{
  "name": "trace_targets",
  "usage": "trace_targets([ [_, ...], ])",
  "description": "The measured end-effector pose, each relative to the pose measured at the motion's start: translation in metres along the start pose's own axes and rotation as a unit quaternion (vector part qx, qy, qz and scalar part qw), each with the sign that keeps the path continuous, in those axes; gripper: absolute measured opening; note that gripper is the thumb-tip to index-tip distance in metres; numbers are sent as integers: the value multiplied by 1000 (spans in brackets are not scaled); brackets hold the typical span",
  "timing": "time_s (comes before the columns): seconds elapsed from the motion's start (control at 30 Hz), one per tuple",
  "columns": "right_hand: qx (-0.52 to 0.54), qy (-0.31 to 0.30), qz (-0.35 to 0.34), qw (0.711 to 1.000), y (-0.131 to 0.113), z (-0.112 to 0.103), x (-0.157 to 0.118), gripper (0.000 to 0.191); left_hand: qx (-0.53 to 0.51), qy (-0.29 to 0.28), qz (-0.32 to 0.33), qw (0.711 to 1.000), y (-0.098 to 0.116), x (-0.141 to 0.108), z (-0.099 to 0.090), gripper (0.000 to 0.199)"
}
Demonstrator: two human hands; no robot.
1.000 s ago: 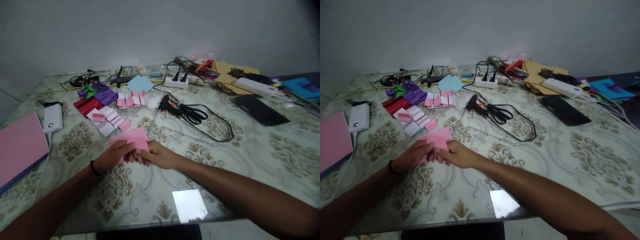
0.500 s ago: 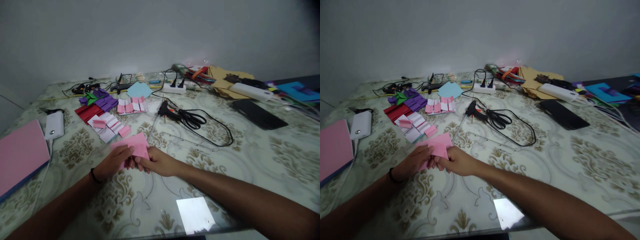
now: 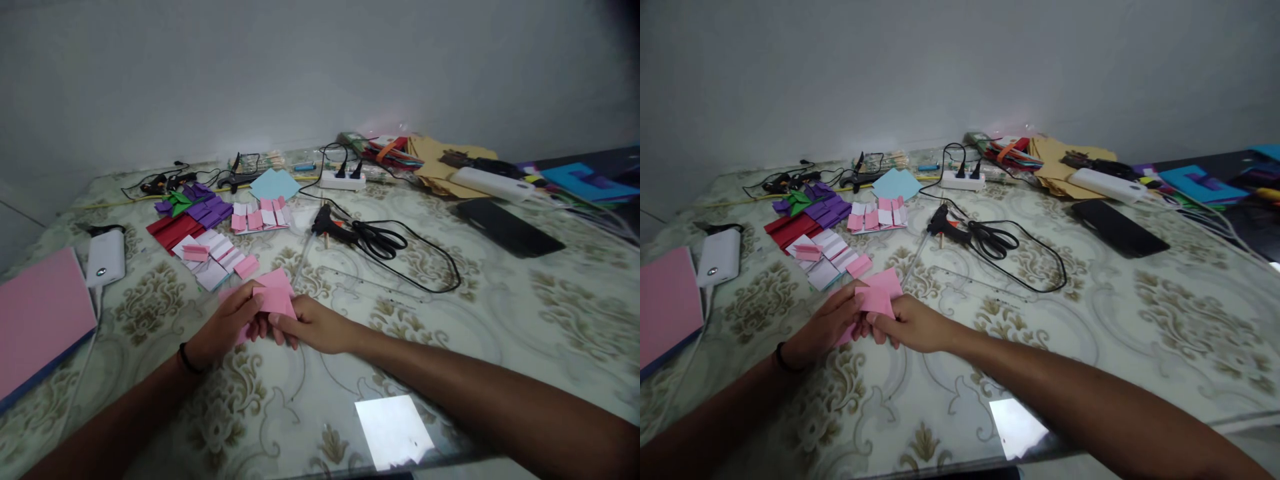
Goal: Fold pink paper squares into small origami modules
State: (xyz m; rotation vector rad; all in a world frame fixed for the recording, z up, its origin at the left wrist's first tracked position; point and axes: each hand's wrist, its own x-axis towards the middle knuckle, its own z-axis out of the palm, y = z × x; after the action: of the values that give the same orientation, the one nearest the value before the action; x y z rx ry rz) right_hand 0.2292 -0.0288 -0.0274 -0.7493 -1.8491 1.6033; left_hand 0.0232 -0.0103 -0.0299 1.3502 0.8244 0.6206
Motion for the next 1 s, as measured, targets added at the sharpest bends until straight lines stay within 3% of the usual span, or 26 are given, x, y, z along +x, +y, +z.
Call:
trace_targets([
  [0.27, 61, 14, -10, 998, 1, -2, 0, 76, -31, 16, 43, 998, -5, 5, -1, 21],
  [0.5, 73, 35, 17, 997, 0, -3, 3, 75, -52, 31, 71, 996, -7, 5, -2, 17],
  [0.67, 78, 29, 22, 996, 0, -3, 2, 70, -98, -9, 110, 989, -6, 5, -3, 7],
  [0.83, 68, 35, 29, 997, 0, -2, 0, 66, -134, 22, 85, 987, -2, 3, -5, 8],
  [1.0, 68, 57, 38, 995, 3, -1, 1, 66, -138, 17, 77, 987, 6, 2, -3, 30],
])
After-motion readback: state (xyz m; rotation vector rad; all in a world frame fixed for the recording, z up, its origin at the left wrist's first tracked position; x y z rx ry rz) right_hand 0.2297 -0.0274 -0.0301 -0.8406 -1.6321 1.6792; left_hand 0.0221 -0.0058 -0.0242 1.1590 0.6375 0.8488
